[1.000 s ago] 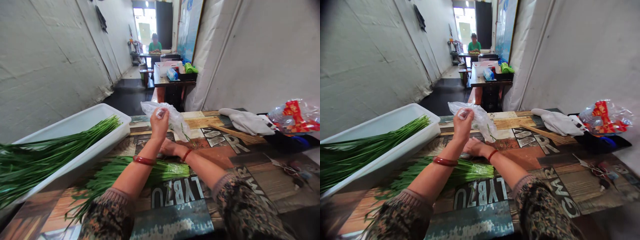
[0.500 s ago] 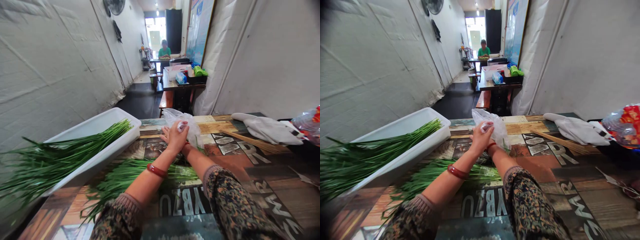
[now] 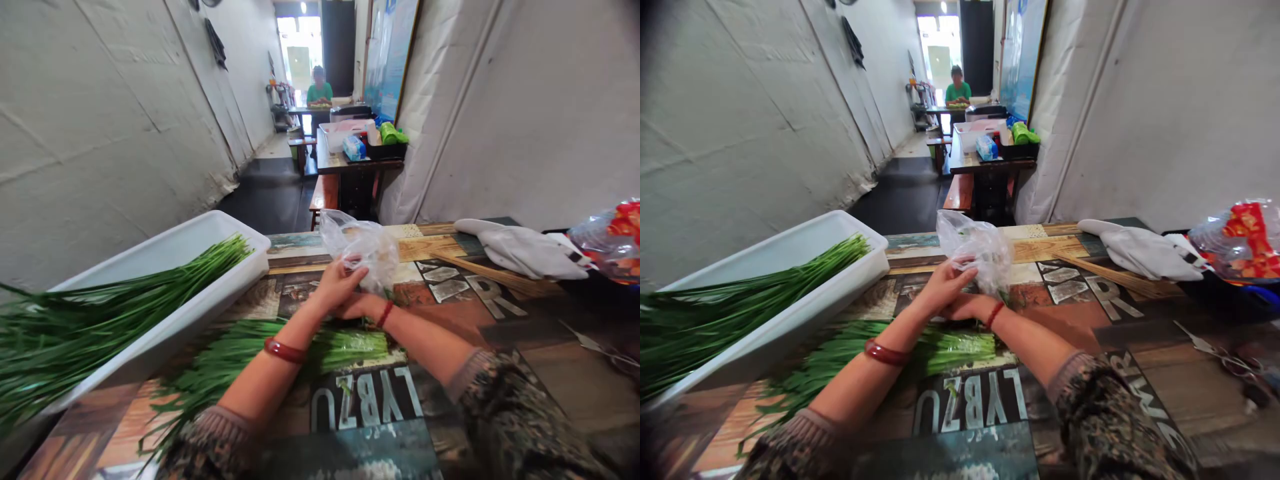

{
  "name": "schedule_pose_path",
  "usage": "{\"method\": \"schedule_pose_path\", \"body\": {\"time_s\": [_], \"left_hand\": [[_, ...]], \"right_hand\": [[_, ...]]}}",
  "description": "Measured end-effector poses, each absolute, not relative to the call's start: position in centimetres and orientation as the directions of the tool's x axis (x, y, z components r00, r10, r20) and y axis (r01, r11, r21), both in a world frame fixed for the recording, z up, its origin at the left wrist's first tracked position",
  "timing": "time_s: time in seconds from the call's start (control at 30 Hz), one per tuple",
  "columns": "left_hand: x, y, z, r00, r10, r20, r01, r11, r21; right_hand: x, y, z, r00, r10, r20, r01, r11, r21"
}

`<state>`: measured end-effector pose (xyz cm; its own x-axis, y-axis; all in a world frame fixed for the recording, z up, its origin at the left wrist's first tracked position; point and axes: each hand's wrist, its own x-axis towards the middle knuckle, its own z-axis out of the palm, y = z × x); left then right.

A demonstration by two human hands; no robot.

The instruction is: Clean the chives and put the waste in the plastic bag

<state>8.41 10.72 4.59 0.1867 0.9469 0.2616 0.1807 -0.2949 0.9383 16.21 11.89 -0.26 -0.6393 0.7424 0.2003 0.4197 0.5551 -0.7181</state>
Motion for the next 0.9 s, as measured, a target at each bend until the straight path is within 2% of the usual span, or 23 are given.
{"method": "schedule_pose_path", "body": {"time_s": [0.07, 0.13, 0.27, 0.33, 0.43, 0.53, 0.6, 0.7, 0.77, 0.83, 0.9], "left_hand": [[7.5, 10.2, 4.7, 0.249, 0.942, 0.225, 0.125, -0.262, 0.957], [6.7, 9.7, 4.7, 0.303, 0.936, 0.181, 0.104, -0.221, 0.97], [4.9, 8.6, 4.6, 0.298, 0.949, 0.1, 0.208, -0.166, 0.964], [3.7, 7.8, 4.2, 0.276, 0.958, 0.076, 0.284, -0.157, 0.946], [1.8, 6.6, 3.2, 0.225, 0.971, 0.078, 0.417, -0.169, 0.893], [0.8, 5.9, 2.2, 0.234, 0.963, 0.133, 0.596, -0.25, 0.763], [0.9, 5.6, 1.7, 0.289, 0.945, 0.152, 0.663, -0.312, 0.68], [1.6, 5.3, 1.6, 0.359, 0.921, 0.15, 0.716, -0.375, 0.589], [1.6, 4.9, 1.7, 0.363, 0.919, 0.153, 0.743, -0.384, 0.548], [1.3, 4.3, 1.9, 0.353, 0.922, 0.156, 0.757, -0.38, 0.531], [0.8, 3.4, 2.2, 0.357, 0.922, 0.153, 0.76, -0.382, 0.525]], "right_hand": [[19.3, 9.6, -0.2, -0.721, 0.68, 0.133, 0.366, 0.535, -0.761], [22.6, 7.3, 0.2, -0.707, 0.697, 0.121, 0.328, 0.475, -0.817], [29.1, 3.3, 0.1, -0.383, 0.896, 0.224, 0.347, 0.365, -0.864], [31.9, 1.5, -1.1, -0.262, 0.93, 0.259, 0.463, 0.357, -0.811], [34.4, -0.9, -3.7, -0.136, 0.933, 0.334, 0.705, 0.328, -0.629], [33.7, -2.8, -5.4, -0.136, 0.936, 0.325, 0.825, 0.288, -0.486], [31.5, -3.6, -5.5, -0.157, 0.94, 0.302, 0.837, 0.289, -0.464], [27.7, -3.9, -5.0, -0.204, 0.94, 0.275, 0.774, 0.327, -0.542], [26.1, -3.6, -4.5, -0.227, 0.931, 0.285, 0.672, 0.362, -0.646], [25.8, -3.3, -4.2, -0.23, 0.922, 0.312, 0.547, 0.388, -0.742], [26.7, -2.9, -3.9, -0.176, 0.917, 0.358, 0.478, 0.397, -0.783]]}}
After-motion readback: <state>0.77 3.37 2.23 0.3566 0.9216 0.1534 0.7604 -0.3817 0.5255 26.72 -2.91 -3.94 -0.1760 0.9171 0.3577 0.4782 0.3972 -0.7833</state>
